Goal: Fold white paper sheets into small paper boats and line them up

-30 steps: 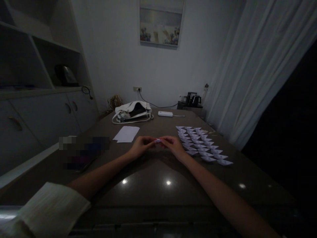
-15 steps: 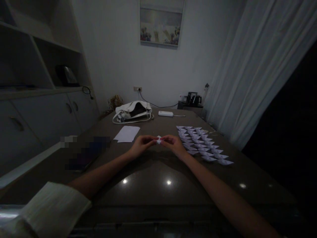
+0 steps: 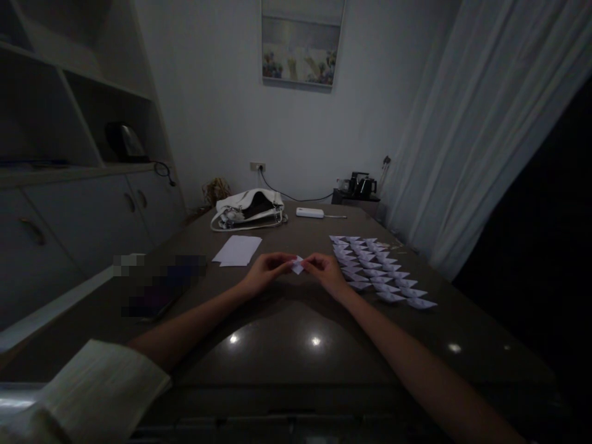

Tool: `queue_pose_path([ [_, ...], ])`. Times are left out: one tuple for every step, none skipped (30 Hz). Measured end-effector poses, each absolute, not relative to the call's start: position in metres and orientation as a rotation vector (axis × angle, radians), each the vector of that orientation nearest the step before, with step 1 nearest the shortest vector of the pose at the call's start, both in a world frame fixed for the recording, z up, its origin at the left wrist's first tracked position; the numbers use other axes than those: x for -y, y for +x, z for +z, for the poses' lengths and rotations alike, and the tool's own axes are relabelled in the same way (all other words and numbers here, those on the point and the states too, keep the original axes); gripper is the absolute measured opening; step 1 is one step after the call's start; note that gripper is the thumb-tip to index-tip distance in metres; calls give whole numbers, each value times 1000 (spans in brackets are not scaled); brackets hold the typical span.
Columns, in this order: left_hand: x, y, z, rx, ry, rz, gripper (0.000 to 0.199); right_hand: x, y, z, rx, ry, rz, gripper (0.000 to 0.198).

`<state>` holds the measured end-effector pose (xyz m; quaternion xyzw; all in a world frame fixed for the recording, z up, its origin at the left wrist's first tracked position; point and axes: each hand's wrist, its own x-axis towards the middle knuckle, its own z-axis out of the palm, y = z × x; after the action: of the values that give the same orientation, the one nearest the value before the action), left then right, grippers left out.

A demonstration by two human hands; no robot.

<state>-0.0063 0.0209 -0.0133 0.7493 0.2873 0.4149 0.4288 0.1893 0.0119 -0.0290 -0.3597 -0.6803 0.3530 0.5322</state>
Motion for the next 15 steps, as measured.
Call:
queue_pose_path([
  [-20, -6, -12, -714, 1872, 1025, 41, -12, 189, -29, 1629, -859, 831, 24],
  [-19, -6, -12, -710, 1870, 1014, 41, -12, 189, -29, 1638, -856, 821, 25],
  [-19, -6, -12, -707, 1860, 1006, 42, -12, 189, -29, 1648, -852, 811, 25],
  [-20, -6, -12, -706, 1844, 1004, 44, -11, 189, -29, 1658, -848, 804, 25],
  [-20, -5, -13, -707, 1824, 1005, 46, -11, 188, -28, 1666, -847, 798, 25],
  [-21, -5, -13, -713, 1804, 1005, 48, -10, 188, -28, 1673, -851, 793, 25],
  [-23, -5, -14, -723, 1786, 1003, 49, -10, 187, -28, 1676, -859, 789, 25],
  [-24, -5, -15, -734, 1773, 997, 50, -9, 187, -28, 1677, -868, 787, 26],
  [-25, -5, -16, -744, 1765, 989, 50, -9, 186, -27, 1675, -874, 788, 26],
  [-25, -5, -16, -755, 1761, 985, 49, -8, 185, -27, 1669, -874, 792, 25],
  [-26, -5, -17, -765, 1759, 989, 49, -8, 185, -27, 1660, -866, 800, 24],
  [-26, -5, -17, -775, 1757, 1001, 49, -8, 185, -27, 1648, -855, 813, 23],
  [-26, -5, -16, -786, 1755, 1014, 50, -7, 185, -28, 1637, -844, 826, 23],
  [-26, -5, -16, -797, 1753, 1026, 50, -7, 185, -28, 1629, -839, 832, 23],
  [-26, -5, -15, -806, 1755, 1031, 50, -8, 186, -28, 1629, -843, 825, 22],
])
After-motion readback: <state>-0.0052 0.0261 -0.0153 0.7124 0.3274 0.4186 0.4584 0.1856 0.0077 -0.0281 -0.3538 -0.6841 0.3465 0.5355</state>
